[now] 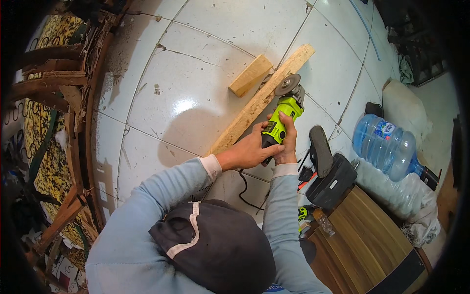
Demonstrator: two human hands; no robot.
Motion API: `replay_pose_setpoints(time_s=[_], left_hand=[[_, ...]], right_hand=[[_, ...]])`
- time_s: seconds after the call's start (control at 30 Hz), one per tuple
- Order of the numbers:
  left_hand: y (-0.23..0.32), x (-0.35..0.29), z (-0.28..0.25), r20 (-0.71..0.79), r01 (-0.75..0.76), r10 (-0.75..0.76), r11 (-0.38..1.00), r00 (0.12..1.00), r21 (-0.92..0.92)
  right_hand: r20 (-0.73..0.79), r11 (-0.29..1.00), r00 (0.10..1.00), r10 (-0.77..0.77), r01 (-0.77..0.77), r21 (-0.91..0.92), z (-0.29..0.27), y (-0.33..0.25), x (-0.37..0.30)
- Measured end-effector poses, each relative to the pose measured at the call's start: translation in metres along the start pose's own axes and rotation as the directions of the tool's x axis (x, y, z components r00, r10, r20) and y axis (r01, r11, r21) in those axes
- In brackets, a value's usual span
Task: The person sits on the floor and uses a handheld angle grinder to smooth the surface of a wooden plank. They hold the plank steady with their left hand and operate the tool with their right hand, moving it along the length of the wood to remove material.
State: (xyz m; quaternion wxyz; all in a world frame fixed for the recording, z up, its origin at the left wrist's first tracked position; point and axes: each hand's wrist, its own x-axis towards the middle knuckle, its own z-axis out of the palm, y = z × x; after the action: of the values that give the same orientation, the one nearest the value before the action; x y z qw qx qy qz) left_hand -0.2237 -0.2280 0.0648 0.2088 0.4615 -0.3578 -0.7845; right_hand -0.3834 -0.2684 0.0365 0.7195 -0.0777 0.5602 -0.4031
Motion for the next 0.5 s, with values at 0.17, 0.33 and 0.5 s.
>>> replay_pose_setpoints(time_s=[0.17, 0.33, 0.5], left_hand=[[-0.001, 0.004, 0.001, -0.026, -0.031, 0.03, 0.999, 0.999, -0.019], [0.0, 0.013, 0.002, -0.043, -0.036, 0.036, 0.999, 0.998, -0.003], [0.003, 0.016, 0.001, -0.047, -0.06, 0.061, 0.998, 0.997, 0.013]], right_hand=[[-0.003, 1.0, 1.0, 0.001, -0.001, 0.005, 0.002, -0.003, 0.004], [0.012, 1.0, 1.0, 0.016, -0.016, 0.006, -0.001, -0.011, 0.01], [0.026, 1.0, 1.0, 0.006, -0.007, 0.003, 0.0, -0.015, 0.014]])
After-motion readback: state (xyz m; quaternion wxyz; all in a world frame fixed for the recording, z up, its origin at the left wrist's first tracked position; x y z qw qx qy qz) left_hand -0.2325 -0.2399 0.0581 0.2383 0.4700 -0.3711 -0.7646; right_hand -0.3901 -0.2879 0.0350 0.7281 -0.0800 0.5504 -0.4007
